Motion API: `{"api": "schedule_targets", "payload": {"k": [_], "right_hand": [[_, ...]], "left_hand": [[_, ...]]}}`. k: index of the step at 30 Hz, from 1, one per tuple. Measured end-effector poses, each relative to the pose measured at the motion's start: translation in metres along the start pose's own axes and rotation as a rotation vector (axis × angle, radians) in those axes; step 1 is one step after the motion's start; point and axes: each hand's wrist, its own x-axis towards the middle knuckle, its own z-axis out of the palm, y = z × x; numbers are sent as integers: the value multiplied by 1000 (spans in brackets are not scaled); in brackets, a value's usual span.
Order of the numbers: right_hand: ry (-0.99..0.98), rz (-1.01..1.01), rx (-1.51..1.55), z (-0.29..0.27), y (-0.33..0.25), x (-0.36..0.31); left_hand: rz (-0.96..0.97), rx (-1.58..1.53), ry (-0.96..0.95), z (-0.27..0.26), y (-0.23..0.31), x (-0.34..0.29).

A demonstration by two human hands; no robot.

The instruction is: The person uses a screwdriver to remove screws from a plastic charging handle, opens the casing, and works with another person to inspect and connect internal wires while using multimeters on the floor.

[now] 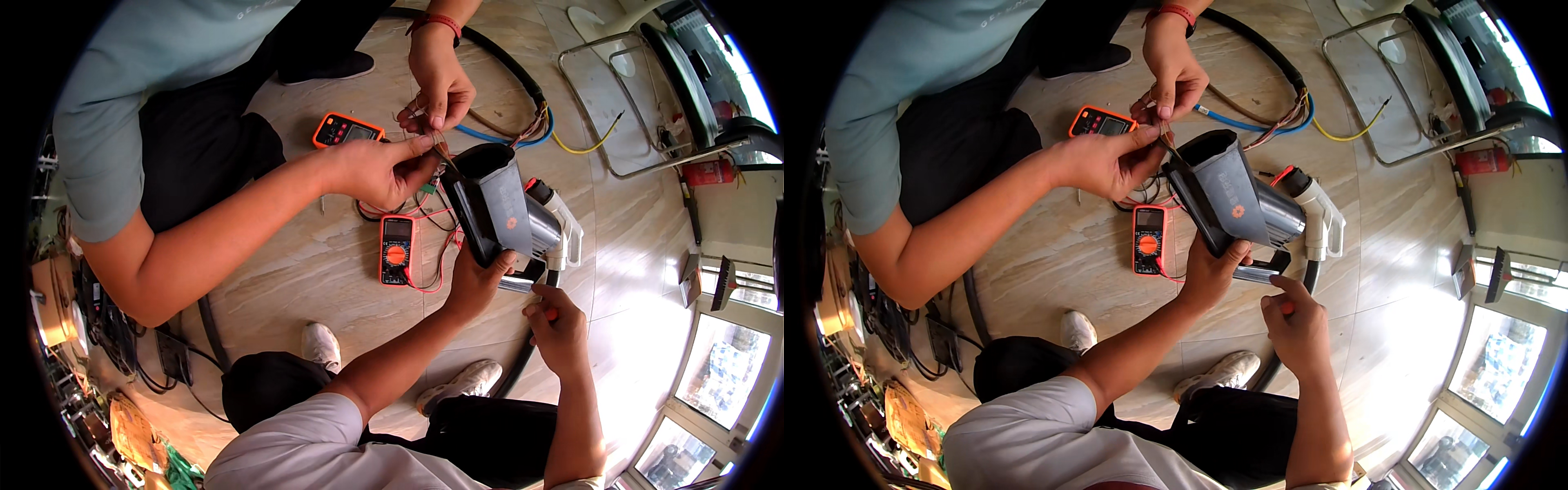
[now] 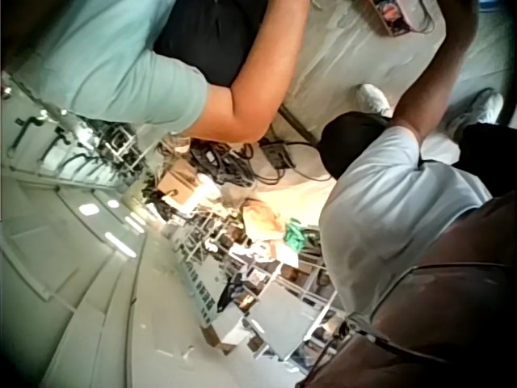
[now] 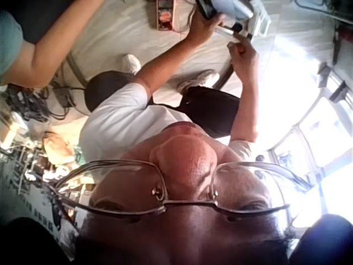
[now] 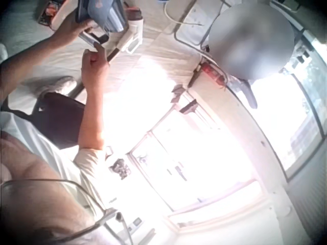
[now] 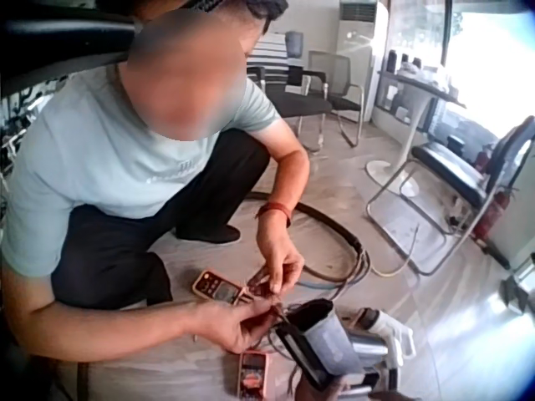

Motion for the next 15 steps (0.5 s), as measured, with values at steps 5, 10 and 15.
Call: {"api": "schedule_targets", "payload": {"k": [5, 10, 15], "right_hand": [[-53, 28, -36, 4, -7, 0], [-54, -39, -47, 8, 2, 4], [-69, -30, -63, 9, 4, 5]], "left_hand": [[12, 36, -9, 4, 8, -6], [31, 25, 20, 7, 4, -8], [14, 38, -6, 6, 3, -10]]}}
